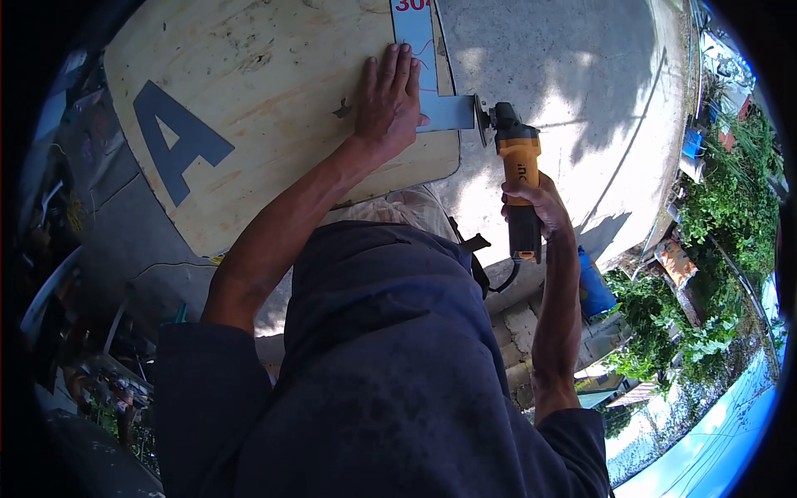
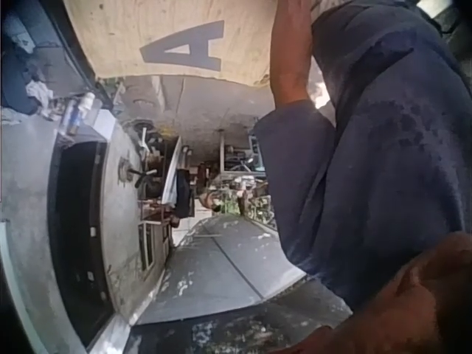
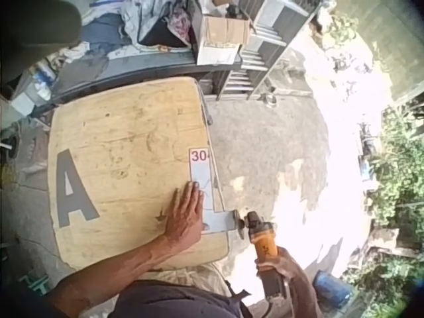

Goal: Cutting and trimming a metal letter 'E' sign using an angle grinder.

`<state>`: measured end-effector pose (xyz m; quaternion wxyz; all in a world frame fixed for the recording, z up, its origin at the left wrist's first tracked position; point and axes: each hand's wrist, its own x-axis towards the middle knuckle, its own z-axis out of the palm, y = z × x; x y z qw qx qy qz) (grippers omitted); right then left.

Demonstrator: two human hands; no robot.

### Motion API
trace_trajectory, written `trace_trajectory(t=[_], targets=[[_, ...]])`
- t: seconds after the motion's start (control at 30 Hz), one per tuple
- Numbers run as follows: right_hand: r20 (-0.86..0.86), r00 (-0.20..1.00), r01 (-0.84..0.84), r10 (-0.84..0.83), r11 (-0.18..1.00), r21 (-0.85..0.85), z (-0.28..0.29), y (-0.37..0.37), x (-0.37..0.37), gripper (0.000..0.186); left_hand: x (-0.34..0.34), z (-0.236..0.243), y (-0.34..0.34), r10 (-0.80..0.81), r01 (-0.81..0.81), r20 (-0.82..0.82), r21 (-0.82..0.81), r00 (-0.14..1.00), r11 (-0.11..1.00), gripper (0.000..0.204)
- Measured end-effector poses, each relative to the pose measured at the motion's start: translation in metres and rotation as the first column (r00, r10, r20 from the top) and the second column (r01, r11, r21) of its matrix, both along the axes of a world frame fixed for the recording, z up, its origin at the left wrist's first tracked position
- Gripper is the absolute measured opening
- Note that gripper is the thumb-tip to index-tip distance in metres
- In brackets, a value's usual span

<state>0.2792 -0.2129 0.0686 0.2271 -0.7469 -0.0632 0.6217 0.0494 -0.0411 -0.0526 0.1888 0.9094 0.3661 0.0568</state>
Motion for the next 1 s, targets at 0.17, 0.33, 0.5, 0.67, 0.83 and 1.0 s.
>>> trace_trajectory(t=[0.17, 0.33, 0.5, 0.67, 0.83, 1.0], targets=[[-0.042, 0.999, 0.004, -0.004, 1.0, -0.01, 0.0, 0.001, 0.002, 0.048, -0.002, -0.002, 0.0, 0.004, -0.003, 0.021, -0.01, 1.0, 1.0, 0.097], [-0.027, 1.0, -0.001, 0.0, 1.0, -0.029, 0.006, -0.008, -0.001, 0.047, -0.002, -0.003, 0.0, 0.005, -0.005, 0.031, -0.018, 1.0, 1.0, 0.097], [-0.006, 1.0, -0.03, 0.03, 0.999, -0.045, 0.012, -0.017, -0.006, 0.044, -0.002, -0.002, 0.0, 0.0, 0.0, 0.007, -0.005, 1.0, 1.0, 0.097], [0.01, 0.999, -0.035, 0.035, 0.997, -0.067, 0.012, -0.026, -0.007, 0.045, -0.001, -0.002, 0.0, -0.003, 0.003, 0.001, 0.007, 1.0, 1.0, 0.097], [0.008, 0.999, -0.039, 0.04, 0.995, -0.097, 0.013, -0.032, -0.01, 0.046, -0.001, -0.002, 0.001, -0.008, 0.008, 0.002, -0.002, 1.0, 1.0, 0.097], [-0.003, 0.999, -0.054, 0.054, 0.991, -0.124, 0.016, -0.039, -0.009, 0.048, -0.002, -0.001, 0.0, -0.005, 0.006, 0.039, -0.024, 0.999, 1.0, 0.097]])
